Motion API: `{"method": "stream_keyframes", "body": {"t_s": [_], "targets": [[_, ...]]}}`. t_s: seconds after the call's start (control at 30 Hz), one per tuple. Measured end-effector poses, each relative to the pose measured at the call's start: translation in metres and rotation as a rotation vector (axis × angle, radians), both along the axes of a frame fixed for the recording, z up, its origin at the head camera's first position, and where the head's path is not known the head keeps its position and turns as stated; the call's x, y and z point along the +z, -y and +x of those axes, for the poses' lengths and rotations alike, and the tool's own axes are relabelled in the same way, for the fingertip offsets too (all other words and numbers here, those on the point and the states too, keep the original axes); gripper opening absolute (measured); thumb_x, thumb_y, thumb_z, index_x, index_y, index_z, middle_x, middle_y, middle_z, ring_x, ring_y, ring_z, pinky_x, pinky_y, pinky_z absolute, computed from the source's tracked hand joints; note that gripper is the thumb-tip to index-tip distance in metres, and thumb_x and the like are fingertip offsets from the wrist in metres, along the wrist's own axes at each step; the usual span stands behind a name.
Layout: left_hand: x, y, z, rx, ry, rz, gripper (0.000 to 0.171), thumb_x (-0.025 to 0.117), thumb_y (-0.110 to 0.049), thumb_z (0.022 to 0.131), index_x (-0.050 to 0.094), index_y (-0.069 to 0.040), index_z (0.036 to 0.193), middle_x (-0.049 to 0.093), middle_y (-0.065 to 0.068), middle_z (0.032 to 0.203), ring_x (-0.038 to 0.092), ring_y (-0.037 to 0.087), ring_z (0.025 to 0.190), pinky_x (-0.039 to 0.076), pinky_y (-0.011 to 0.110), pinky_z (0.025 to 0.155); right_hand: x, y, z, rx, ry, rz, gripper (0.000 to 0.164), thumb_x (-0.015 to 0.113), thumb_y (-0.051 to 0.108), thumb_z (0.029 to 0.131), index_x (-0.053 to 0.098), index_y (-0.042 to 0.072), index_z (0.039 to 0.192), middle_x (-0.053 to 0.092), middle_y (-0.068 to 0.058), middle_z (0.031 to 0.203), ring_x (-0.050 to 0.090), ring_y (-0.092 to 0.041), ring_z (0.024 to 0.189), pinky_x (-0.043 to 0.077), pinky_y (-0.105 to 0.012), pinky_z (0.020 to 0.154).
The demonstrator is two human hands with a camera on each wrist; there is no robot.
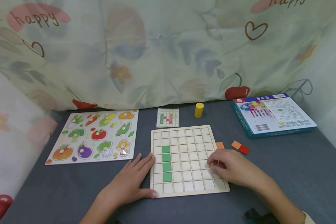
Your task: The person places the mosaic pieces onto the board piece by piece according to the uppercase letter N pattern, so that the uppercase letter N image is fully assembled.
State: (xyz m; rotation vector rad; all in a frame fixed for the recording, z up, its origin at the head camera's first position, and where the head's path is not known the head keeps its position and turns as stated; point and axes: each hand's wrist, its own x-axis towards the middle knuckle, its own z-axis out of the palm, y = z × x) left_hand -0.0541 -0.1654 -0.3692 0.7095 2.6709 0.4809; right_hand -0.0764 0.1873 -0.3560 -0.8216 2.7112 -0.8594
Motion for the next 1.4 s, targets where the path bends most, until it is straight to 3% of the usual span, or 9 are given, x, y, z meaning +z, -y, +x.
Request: {"method": "stream_keyframes", "body": {"t_s": [0.13,0.27,0.4,0.7,1.03,1.4], "targets": [[0.001,0.0,0.0,-0.001,-0.001,-0.001,0.107,0.07,-0.069,0.078,0.03,-0.011,0.159,0.025,0.005,0.164,0.018,0.042,0.149,0.021,0.065,0.113,0.004,-0.027,0.001,-0.039,0.1,0.123,0.014,0.078,0.016,0.088,0.071,0.017,0.1,0.054,0.011,0.081,0.05,-0.007,0.073,0.046,-0.027,0.062],[0.001,0.0,0.001,-0.004,-0.004,-0.001,0.107,0.07,-0.069,0.079,0.03,-0.011,0.159,0.025,0.005,0.164,0.018,0.042,0.149,0.021,0.065,0.112,0.004,-0.042,0.004,-0.102,0.186,0.281,0.03,0.086,0.029,0.081,0.069,0.019,0.104,0.055,0.006,0.088,0.051,-0.012,0.077,0.045,-0.031,0.064],[0.0,0.0,0.001,-0.002,0.0,0.003,0.107,0.07,-0.068,0.079,0.03,-0.011,0.159,0.025,0.005,0.164,0.018,0.042,0.148,0.021,0.065,0.112,0.003,-0.044,0.005,-0.147,0.216,0.329,0.043,0.09,0.037,0.073,0.066,0.02,0.104,0.055,0.003,0.096,0.052,-0.016,0.081,0.045,-0.035,0.065],[-0.002,0.0,0.0,-0.001,-0.006,0.005,0.106,0.069,-0.069,0.079,0.03,-0.011,0.159,0.026,0.005,0.164,0.018,0.041,0.149,0.021,0.065,0.112,-0.003,-0.036,0.007,-0.09,0.173,0.237,0.029,0.089,0.025,0.076,0.064,0.026,0.092,0.05,0.006,0.082,0.048,-0.012,0.071,0.04,-0.03,0.059],[-0.001,0.0,0.001,-0.001,-0.012,0.005,0.106,0.07,-0.068,0.079,0.031,-0.011,0.159,0.026,0.006,0.164,0.018,0.042,0.148,0.022,0.065,0.112,-0.004,-0.036,0.002,-0.156,0.152,0.191,0.031,0.088,0.018,0.078,0.057,0.019,0.085,0.051,0.006,0.073,0.05,-0.013,0.069,0.042,-0.031,0.059],[0.0,0.0,0.001,0.002,-0.004,0.0,0.107,0.07,-0.069,0.078,0.03,-0.011,0.159,0.025,0.005,0.164,0.018,0.042,0.148,0.021,0.065,0.113,-0.003,-0.036,0.001,-0.136,0.097,0.068,0.023,0.081,0.011,0.085,0.059,0.019,0.084,0.054,0.01,0.071,0.051,-0.009,0.065,0.045,-0.026,0.057]]}}
